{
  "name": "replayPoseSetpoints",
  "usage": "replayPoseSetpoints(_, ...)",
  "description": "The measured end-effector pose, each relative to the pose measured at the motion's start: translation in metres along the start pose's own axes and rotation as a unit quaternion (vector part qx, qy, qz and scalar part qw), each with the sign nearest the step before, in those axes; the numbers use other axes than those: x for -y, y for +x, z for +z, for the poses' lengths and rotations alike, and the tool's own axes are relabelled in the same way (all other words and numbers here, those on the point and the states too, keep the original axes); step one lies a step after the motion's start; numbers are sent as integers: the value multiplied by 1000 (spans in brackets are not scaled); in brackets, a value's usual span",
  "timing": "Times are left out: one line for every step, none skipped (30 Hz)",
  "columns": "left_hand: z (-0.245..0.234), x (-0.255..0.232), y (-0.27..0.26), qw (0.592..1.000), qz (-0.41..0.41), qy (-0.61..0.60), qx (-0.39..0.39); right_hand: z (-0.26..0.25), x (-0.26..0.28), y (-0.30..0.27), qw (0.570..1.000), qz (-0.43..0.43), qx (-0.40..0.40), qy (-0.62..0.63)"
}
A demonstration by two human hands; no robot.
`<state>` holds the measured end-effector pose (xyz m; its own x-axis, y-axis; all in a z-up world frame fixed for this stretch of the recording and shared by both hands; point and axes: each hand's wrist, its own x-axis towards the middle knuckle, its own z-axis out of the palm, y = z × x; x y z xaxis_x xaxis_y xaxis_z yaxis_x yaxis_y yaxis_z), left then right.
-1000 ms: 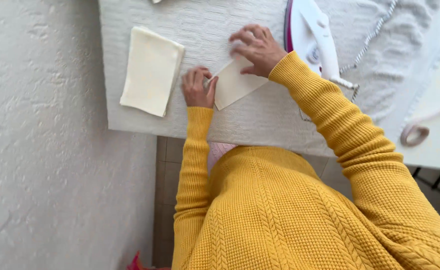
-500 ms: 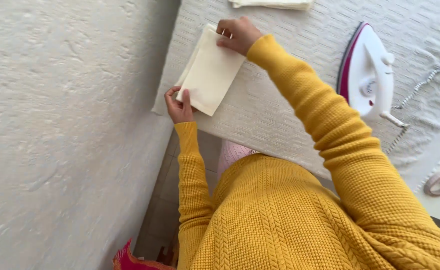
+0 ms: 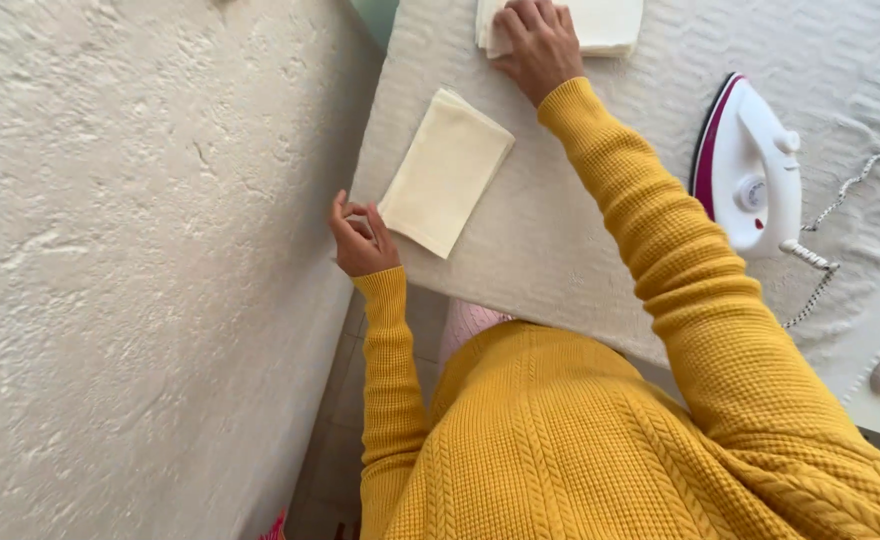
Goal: Ironing small pieces of off-white fabric on a white table.
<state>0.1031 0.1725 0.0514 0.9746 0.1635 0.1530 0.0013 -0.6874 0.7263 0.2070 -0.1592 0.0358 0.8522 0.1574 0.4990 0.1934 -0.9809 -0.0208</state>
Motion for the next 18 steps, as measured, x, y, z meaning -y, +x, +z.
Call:
replayPoseSetpoints(2, -7, 10, 999, 43, 0, -12, -1, -3, 10, 1000, -2, -9, -28)
replayPoseSetpoints(7, -12, 15, 999, 46, -4, -16, 24, -18, -3, 999, -5, -14, -31)
replayPoseSetpoints(8, -17, 17, 998, 64, -24, -1, 48, -29, -21, 1000, 13, 22, 16)
replayPoseSetpoints(10, -21, 17, 996, 81, -44, 14, 72, -40, -40, 996, 31, 58, 63)
replayPoseSetpoints(13, -26, 18, 996, 79, -43, 19, 48, -38, -32, 995, 34, 63, 64)
replayPoseSetpoints(17, -31, 19, 992, 81, -82, 50, 24, -35, -24, 988, 74, 60, 119)
replayPoseSetpoints(26, -38, 27, 985, 88, -125, 75, 2, -39, -7, 978, 110, 49, 168)
replayPoseSetpoints(27, -56, 34, 985, 90, -128, 73, -14, -38, -5, 979, 108, 46, 165)
replayPoseSetpoints(28, -76, 44, 975, 176, -107, 87, -29, -39, 0, 969, 128, 26, 210)
replayPoseSetpoints(30, -95, 53, 957, 259, -85, 99, -45, -39, 4, 956, 146, 6, 254)
replayPoseSetpoints(37, -119, 65, 956, 262, -88, 100, -58, -42, -1, 957, 148, 4, 250)
replayPoseSetpoints(44, -142, 76, 931, 345, -79, 88, -71, -44, -6, 941, 137, 30, 307)
replayPoseSetpoints(50, -165, 84, 899, 424, -69, 78, -85, -45, -16, 921, 129, 59, 364)
replayPoseSetpoints(59, -174, 83, 898, 426, -73, 82, -104, -40, -18, 922, 133, 58, 360)
replayPoseSetpoints(69, -184, 82, 884, 451, -43, 115, -124, -36, -22, 907, 144, 84, 388)
replayPoseSetpoints(80, -194, 81, 867, 476, -14, 147, -143, -32, -25, 890, 155, 109, 415)
replayPoseSetpoints(81, -196, 76, 863, 481, -21, 150, -152, -32, -36, 892, 160, 105, 409)
replayPoseSetpoints(82, -199, 71, 873, 384, -24, 299, -161, -33, -46, 853, 205, 124, 463)
